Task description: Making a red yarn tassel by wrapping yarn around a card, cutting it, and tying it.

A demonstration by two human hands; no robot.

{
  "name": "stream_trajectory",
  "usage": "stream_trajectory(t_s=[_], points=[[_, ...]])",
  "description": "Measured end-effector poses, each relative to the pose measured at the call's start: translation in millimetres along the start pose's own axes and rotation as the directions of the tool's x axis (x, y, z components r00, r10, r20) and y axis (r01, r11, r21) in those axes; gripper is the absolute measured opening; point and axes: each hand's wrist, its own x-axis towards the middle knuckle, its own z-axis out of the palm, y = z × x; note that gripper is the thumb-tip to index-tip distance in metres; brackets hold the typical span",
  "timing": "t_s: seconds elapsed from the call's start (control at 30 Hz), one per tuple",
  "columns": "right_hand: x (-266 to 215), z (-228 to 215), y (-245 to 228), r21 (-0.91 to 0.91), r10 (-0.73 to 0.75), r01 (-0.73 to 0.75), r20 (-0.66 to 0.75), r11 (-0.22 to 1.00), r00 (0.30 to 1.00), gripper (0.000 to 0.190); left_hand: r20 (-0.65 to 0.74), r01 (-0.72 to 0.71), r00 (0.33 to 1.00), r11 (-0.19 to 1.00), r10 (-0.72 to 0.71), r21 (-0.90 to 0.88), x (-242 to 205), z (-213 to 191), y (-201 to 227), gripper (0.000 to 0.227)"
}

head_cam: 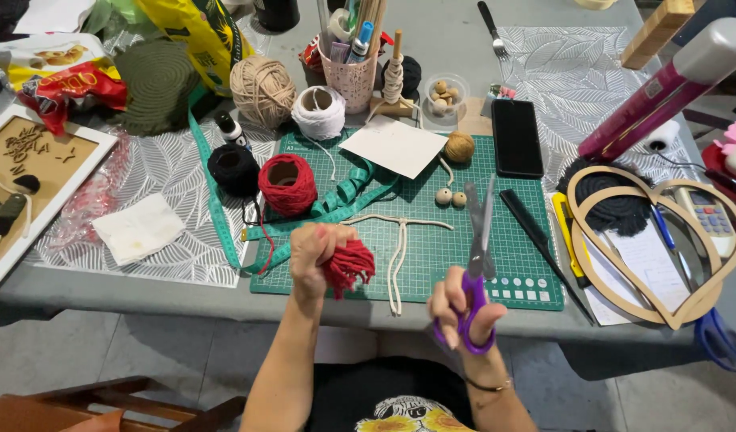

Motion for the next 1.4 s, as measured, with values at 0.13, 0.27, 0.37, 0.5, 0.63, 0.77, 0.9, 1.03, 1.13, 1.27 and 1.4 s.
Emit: stream_trajectory(t_s=[0.13, 0.27, 0.37, 0.5, 0.63, 0.77, 0.9, 1.03, 1.13, 1.27, 1.4], points=[[8.4, -2.2, -91.9, -0.816, 0.024, -0.521, -0.533, 0.252, 0.846, 0.039, 0.196, 0.065, 0.961, 0.848, -0.196, 0.527, 37.4, 41.6, 51.3, 0.055], [20.4, -22.1, -143.3, -0.692, -0.019, -0.658, -0.685, -0.296, 0.729, 0.065, 0.261, 0.034, 0.875, 0.59, -0.407, 0.807, 76.6, 94.4, 91.1, 0.042], [16.6, -37.3, -159.9, -0.65, 0.013, -0.528, -0.637, -0.547, 0.771, 0.057, 0.194, 0.158, 0.738, 0.444, -0.647, 0.882, 90.2, 118.4, 101.6, 0.027], [28.9, -15.2, -166.9, -0.552, 0.035, -0.492, -0.688, -0.673, 0.725, 0.04, 0.177, 0.117, 0.638, 0.321, -0.75, 0.94, 100.5, 132.7, 100.6, 0.028], [83.7, 45.2, -126.0, -0.928, -0.003, -0.342, -0.346, 0.148, 0.938, 0.048, 0.121, 0.048, 0.572, 0.18, -0.811, 0.982, 107.7, 146.3, 97.3, 0.026], [122.1, 61.3, -83.2, -0.868, 0.123, -0.193, -0.154, 0.457, 0.98, 0.088, 0.087, -0.03, 0.568, 0.085, -0.818, 0.996, 117.7, 137.7, 75.4, 0.031], [141.1, 67.7, -74.1, -0.834, 0.124, -0.184, -0.139, 0.52, 0.983, 0.082, 0.082, -0.041, 0.596, 0.072, -0.799, 0.997, 124.3, 138.3, 80.4, 0.032], [150.0, 71.5, -79.7, -0.852, 0.191, -0.186, -0.103, 0.49, 0.976, 0.077, 0.043, 0.003, 0.567, 0.055, -0.823, 0.999, 126.0, 150.5, 98.5, 0.037], [146.0, 68.0, -82.9, -0.891, 0.284, -0.246, -0.14, 0.381, 0.949, 0.075, 0.045, 0.011, 0.534, 0.06, -0.845, 0.998, 127.3, 133.7, 90.0, 0.036], [145.4, 64.4, -86.6, -0.89, 0.334, -0.268, -0.142, 0.369, 0.932, 0.07, 0.041, 0.052, 0.503, 0.078, -0.864, 0.996, 131.5, 130.1, 92.3, 0.045], [145.8, 55.9, -90.2, -0.895, 0.382, -0.22, -0.06, 0.389, 0.922, 0.065, 0.068, 0.073, 0.439, 0.111, -0.896, 0.991, 138.8, 126.7, 97.3, 0.064]])
